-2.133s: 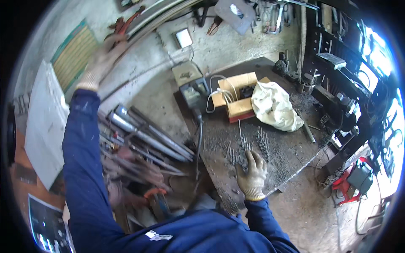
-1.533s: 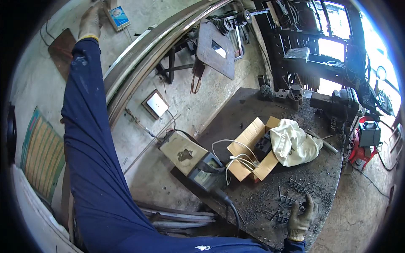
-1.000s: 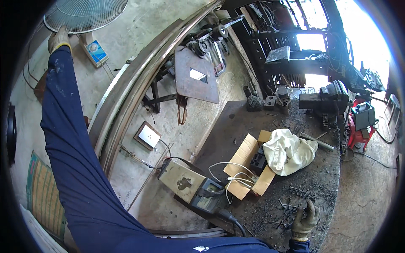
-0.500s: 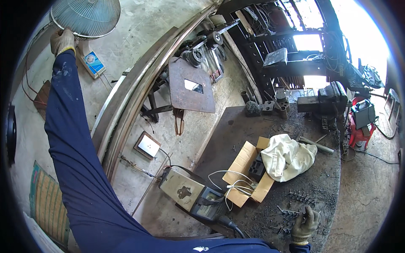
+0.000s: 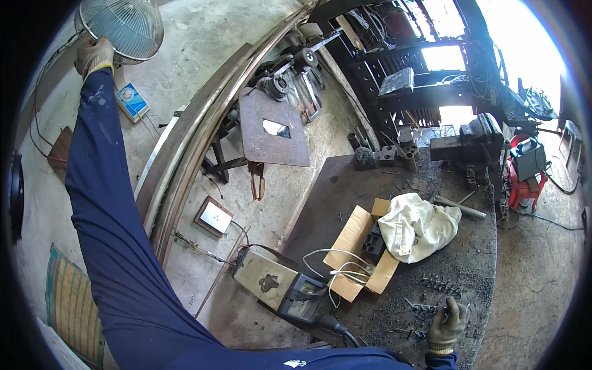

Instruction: The person assembles a metal structure by aligning curved metal pieces onto a jig, securing them with locking pliers, and using a hammer to fit components together.

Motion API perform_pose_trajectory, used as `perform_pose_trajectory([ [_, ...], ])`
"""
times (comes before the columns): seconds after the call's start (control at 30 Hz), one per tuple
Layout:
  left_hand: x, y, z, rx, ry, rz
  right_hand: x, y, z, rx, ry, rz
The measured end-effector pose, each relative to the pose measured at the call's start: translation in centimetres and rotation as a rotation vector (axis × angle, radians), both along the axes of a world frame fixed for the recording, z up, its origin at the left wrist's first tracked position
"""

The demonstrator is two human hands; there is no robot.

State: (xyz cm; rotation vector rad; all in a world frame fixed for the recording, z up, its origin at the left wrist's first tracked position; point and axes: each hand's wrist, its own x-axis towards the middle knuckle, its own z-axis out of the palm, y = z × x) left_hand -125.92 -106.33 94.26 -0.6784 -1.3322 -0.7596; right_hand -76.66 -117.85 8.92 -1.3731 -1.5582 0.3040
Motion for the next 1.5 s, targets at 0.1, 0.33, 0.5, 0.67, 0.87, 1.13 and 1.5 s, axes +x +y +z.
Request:
perform_pose_trajectory([
  [0.1, 0.4, 0.7, -0.5, 0.019, 0.035, 0.038, 0.3, 0.4, 0.0, 0.017, -0.016, -0.024],
  [0.33, 1.5, 1.4, -0.9, -0.045, -0.002, 0.063, 0.0, 0.2, 1.2, 0.044, -0.049, -0.010],
  [0.5, 1.2, 2.8, -1.0, -0.035, 0.011, 0.120, -0.1, 0.2, 1.6, 0.094, -0.049, -0.031],
  [0.67, 1.6, 2.0, 0.0, -0.022, -0.062, 0.120, 0.1, 0.2, 1.2, 0.076, -0.039, -0.013],
  [0.87, 1.2, -0.1, -1.6, -0.006, -0.027, 0.006, 0.2, 0.3, 1.2, 0.058, -0.033, -0.003],
  [1.13, 0.4, -4.1, -1.9, -0.040, -0.153, -0.085, 0.2, 0.1, 0.4, 0.037, -0.014, -0.010],
  [1.5, 2.1, -4.7, -2.6, 0.004, -0.125, -0.194, 0.4, -0.4, 1.9, 0.059, -0.042, 0.002],
])
